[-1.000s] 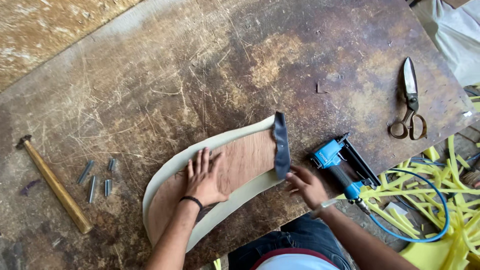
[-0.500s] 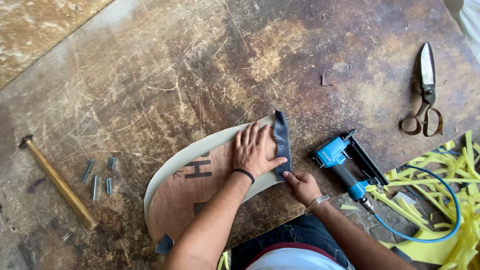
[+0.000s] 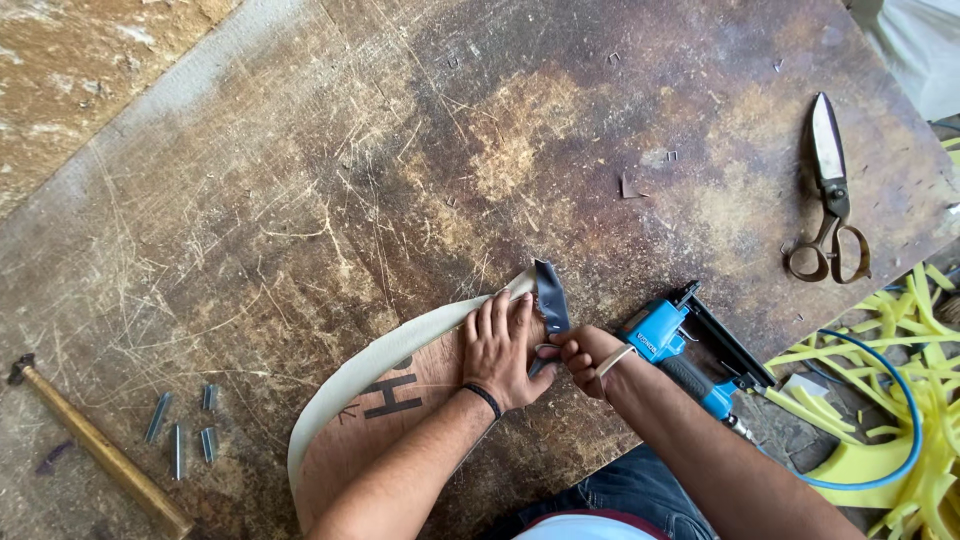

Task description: The person staples dark fabric onto a curved wooden board using a pneumatic staple gun. They stretch and align the fabric along the edges, then flip the board to staple the opposite side, securing the material in place.

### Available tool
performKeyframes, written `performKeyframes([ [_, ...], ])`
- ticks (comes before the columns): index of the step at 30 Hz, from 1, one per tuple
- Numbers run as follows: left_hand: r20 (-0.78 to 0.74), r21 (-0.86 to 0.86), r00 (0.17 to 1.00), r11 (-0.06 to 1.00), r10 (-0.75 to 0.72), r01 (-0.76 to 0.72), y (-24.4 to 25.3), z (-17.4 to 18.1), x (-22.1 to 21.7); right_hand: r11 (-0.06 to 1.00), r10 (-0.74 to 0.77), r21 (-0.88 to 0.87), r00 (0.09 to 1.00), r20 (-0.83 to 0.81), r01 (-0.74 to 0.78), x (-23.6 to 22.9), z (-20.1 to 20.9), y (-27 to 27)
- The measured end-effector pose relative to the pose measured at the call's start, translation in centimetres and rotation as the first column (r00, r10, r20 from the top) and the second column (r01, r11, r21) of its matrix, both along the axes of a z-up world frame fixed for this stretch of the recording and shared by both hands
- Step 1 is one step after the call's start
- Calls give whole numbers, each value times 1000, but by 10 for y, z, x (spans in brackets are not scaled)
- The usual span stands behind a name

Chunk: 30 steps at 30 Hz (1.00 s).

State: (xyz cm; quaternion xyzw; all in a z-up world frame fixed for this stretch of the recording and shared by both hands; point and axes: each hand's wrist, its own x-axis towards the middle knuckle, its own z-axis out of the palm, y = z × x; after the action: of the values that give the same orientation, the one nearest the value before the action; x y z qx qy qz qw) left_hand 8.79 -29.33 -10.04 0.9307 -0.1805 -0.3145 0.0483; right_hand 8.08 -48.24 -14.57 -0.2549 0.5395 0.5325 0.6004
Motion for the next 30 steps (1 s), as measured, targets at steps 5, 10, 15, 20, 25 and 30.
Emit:
performKeyframes([
  [5,-12,26,998,998,64,-64,-7,-4,4,977,-178,127,983,43,171,-1,-31,-2],
  [10,68,-33,992,994,106,-104,-7,-20,-7,955,110,-284,779,617,91,-32,22,-20],
  [15,128,-55,986,994,103,-97,-12,-24,-13,-75,996,-942,72,-54,326,-96,97,-84],
  [20,128,-104,992,995,5,8,-16,-12,-41,106,981,-984,145,126,140,-84,52,-95],
  [25,178,-146,980,983,-85,112,-39,-13,-85,163,964,-985,223,147,-59,-147,56,-126],
  [30,220,-147,976,989,-1,34,-49,-15,-96,490,791,-863,354,499,123,-264,86,-90],
])
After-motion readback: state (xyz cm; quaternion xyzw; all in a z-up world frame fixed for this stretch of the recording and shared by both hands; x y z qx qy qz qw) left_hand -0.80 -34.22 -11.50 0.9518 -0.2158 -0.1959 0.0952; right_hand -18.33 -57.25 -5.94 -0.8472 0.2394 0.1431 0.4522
